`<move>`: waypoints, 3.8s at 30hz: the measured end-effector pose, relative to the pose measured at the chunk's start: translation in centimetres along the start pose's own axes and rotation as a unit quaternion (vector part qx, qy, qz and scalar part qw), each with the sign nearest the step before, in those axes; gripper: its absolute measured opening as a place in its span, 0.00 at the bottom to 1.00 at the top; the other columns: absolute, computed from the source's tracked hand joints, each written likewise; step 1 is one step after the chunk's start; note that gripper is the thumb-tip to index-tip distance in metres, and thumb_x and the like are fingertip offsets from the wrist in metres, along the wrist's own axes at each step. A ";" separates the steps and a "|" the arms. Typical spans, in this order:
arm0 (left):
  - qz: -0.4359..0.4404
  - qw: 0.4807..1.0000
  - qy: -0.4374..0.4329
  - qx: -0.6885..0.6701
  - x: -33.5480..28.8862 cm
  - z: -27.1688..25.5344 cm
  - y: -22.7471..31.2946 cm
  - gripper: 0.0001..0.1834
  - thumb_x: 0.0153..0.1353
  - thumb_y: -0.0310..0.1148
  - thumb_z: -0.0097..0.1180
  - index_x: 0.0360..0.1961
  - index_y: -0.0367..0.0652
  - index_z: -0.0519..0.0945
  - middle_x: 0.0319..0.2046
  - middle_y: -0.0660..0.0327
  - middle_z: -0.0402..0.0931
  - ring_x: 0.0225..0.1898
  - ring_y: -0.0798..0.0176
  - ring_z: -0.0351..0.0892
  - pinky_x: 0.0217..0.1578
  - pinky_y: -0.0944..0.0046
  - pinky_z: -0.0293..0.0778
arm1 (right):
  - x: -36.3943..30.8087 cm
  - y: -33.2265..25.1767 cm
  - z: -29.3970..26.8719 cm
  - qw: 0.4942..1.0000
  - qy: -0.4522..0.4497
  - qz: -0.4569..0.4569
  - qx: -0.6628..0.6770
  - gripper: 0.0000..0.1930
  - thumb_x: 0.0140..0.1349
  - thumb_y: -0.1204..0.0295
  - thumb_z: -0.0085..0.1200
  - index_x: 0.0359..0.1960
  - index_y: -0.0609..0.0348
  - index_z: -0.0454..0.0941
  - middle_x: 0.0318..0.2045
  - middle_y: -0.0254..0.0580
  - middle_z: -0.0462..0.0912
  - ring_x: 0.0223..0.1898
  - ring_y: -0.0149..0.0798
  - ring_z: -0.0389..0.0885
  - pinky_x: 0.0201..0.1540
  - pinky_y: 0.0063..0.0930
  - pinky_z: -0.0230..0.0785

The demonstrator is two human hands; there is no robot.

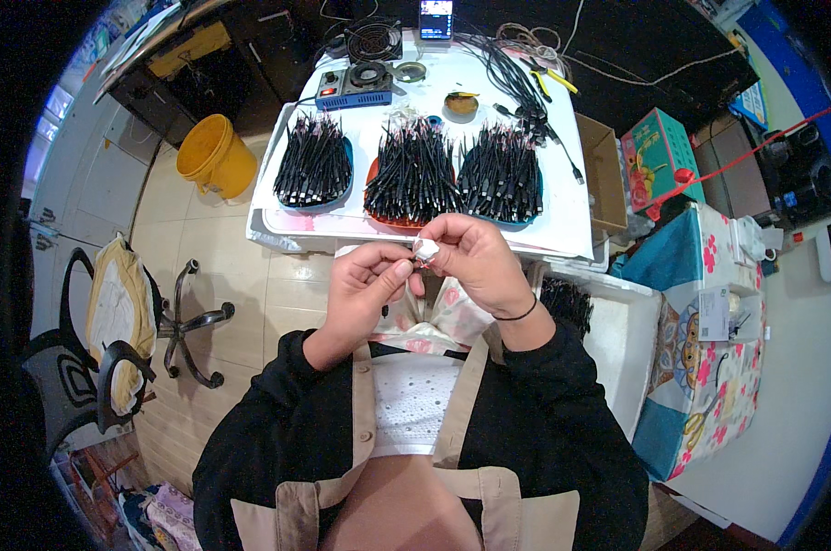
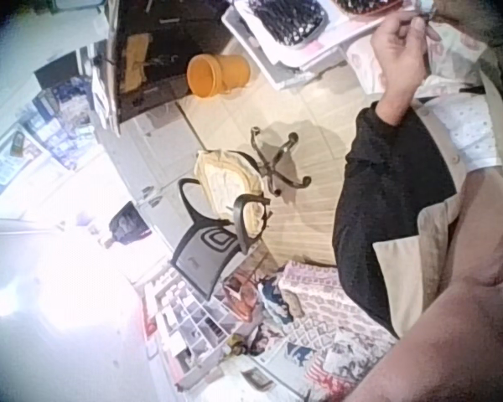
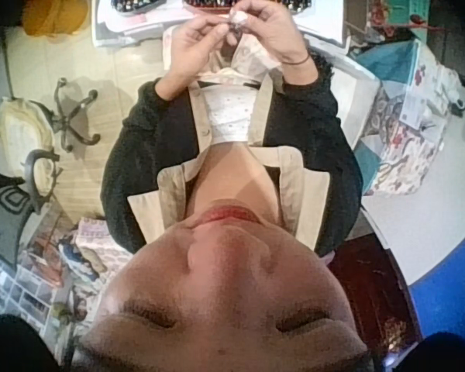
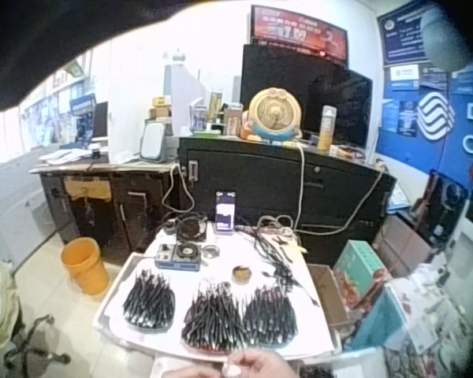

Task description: The person sits on the floor and repeatedly picks up black cables, attaches small white connectors to their ends, and places the finished units into trays on a low table. The person handles the cables one at a time, using both hands to fit the connectors.

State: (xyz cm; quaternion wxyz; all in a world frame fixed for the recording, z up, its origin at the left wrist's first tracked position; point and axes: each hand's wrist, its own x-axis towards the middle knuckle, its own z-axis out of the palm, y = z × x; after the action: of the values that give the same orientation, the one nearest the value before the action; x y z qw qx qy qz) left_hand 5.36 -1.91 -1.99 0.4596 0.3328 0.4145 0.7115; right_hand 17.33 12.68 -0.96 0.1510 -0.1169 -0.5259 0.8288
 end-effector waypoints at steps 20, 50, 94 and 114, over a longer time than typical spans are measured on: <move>-0.061 0.998 0.001 -0.019 0.4 -0.4 -0.3 0.08 0.67 0.23 0.49 0.44 0.31 0.76 0.28 0.56 0.81 0.19 0.80 0.61 0.19 0.78 0.57 | 0.1 0.6 -0.4 0.996 -0.022 -0.059 -0.058 0.09 0.58 0.78 0.59 0.41 0.64 0.77 0.44 0.37 0.75 0.46 0.30 0.75 0.52 0.25 0.67; -0.063 0.998 0.025 -0.005 0.6 -0.2 -0.3 0.08 0.68 0.26 0.49 0.42 0.31 0.75 0.28 0.56 0.80 0.18 0.79 0.63 0.19 0.77 0.59 | -1.5 0.5 -0.1 0.985 0.036 -0.080 -0.149 0.09 0.58 0.81 0.58 0.40 0.64 0.75 0.38 0.32 0.75 0.35 0.22 0.74 0.39 0.16 0.70; -0.011 0.999 0.036 -0.010 1.5 -0.8 -2.1 0.08 0.67 0.28 0.51 0.36 0.33 0.77 0.27 0.65 0.75 0.25 0.76 0.66 0.27 0.75 0.62 | 11.3 -6.6 -22.4 0.897 0.266 -0.096 -0.341 0.09 0.61 0.72 0.52 0.39 0.62 0.78 0.28 0.32 0.80 0.28 0.22 0.75 0.28 0.16 0.64; -0.092 0.992 0.021 -0.089 3.9 -2.0 -2.7 0.09 0.71 0.32 0.46 0.37 0.37 0.74 0.23 0.67 0.70 0.23 0.75 0.63 0.25 0.75 0.59 | 17.1 -13.0 -26.7 0.804 0.308 -0.170 -0.479 0.09 0.55 0.70 0.57 0.27 0.64 0.77 0.22 0.37 0.80 0.26 0.27 0.78 0.31 0.22 0.69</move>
State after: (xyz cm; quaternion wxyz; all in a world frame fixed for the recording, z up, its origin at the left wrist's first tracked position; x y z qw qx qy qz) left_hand 3.25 1.78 -4.91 0.5420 0.2359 0.3876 0.7073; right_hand 12.52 46.61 -1.01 0.3679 -0.3323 -0.7935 0.3531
